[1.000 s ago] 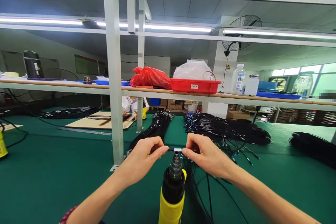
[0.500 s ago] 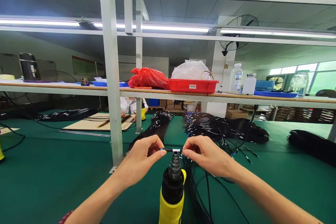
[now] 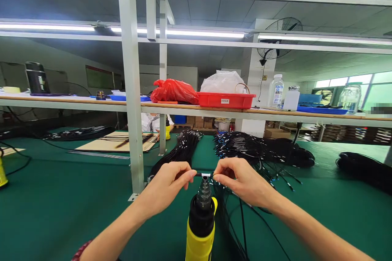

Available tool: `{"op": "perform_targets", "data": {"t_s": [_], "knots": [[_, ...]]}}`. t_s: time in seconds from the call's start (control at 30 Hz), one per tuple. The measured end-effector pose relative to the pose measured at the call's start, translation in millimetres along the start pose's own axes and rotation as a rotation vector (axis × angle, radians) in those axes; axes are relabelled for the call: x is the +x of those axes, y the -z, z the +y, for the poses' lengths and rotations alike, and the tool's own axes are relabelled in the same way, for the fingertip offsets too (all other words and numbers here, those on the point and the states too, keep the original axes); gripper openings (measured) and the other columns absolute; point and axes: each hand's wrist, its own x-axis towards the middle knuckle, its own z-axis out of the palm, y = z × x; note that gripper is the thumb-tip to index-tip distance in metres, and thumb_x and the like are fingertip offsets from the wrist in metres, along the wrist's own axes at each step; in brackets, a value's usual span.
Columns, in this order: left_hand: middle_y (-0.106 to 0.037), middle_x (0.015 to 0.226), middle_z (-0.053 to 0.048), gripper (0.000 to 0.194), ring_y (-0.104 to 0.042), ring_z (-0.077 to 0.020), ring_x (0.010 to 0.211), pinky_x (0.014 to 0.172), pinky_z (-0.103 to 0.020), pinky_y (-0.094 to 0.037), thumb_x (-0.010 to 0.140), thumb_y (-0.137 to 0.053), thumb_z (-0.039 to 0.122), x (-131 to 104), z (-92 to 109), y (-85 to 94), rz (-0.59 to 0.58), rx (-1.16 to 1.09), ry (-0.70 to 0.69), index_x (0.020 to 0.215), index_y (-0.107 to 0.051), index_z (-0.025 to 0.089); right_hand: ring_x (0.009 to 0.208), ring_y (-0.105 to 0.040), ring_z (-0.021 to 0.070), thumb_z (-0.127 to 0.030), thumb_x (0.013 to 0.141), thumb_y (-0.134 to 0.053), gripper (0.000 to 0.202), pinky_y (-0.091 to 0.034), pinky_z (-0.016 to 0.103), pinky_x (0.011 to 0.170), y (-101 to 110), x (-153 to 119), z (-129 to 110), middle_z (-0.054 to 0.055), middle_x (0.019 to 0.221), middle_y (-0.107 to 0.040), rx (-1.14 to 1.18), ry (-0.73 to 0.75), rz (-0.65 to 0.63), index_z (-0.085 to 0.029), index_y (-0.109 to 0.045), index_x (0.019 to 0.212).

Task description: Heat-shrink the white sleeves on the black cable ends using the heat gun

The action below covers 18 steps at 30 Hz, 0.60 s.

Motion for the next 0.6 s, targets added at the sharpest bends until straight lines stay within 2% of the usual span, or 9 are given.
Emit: {"op": "perform_targets", "data": {"t_s": [0.23,0.33,0.47,0.6], "knots": [[-0.050,0.067,0.004,0.027,-0.043,-0.0131,0.063,0.056,-0.025,-0.030,0.089,-0.051,0.043,3.2,-1.6,-0.5,0.013,-0.099,-0.003,0.077,-0.057,0.019,0.060,-0.047,0.0114,-0.020,0.084,-0.057,0.014,-0.033,0.023,0.054,1.9,-0.4,-1.1,-0.001,0.067,-0.061,-0.017,-0.035,-0.019,-0.016,-0.067,0.075],[-0.051,0.066,0.004,0.031,-0.043,-0.0131,0.062,0.055,-0.025,-0.030,0.089,-0.050,0.046,3.3,-1.0,-1.5,0.016,-0.118,0.013,0.077,-0.057,0.019,0.060,-0.046,0.0122,-0.024,0.087,-0.054,0.022,-0.032,0.025,0.055,4.5,-1.4,-3.9,0.000,0.066,-0.062,-0.098,-0.012,-0.012,-0.016,-0.069,0.073],[-0.054,0.061,0.003,0.043,-0.044,-0.0133,0.059,0.055,-0.025,-0.031,0.092,-0.041,0.053,1.8,0.8,-3.1,0.029,-0.162,0.041,0.072,-0.056,0.018,0.060,-0.046,0.0123,-0.024,0.088,-0.054,0.023,-0.032,0.025,0.056,4.4,-1.3,-4.2,0.000,0.066,-0.062,-0.113,0.011,0.001,-0.016,-0.069,0.071],[-0.058,0.060,0.002,0.039,-0.045,-0.0125,0.058,0.055,-0.025,-0.032,0.091,-0.047,0.050,1.2,1.9,-3.2,0.038,-0.189,0.056,0.071,-0.058,0.018,0.061,-0.048,0.0126,-0.022,0.086,-0.056,0.021,-0.033,0.025,0.056,2.6,-0.3,-2.7,0.000,0.067,-0.064,-0.093,0.009,0.016,-0.016,-0.069,0.071]]}}
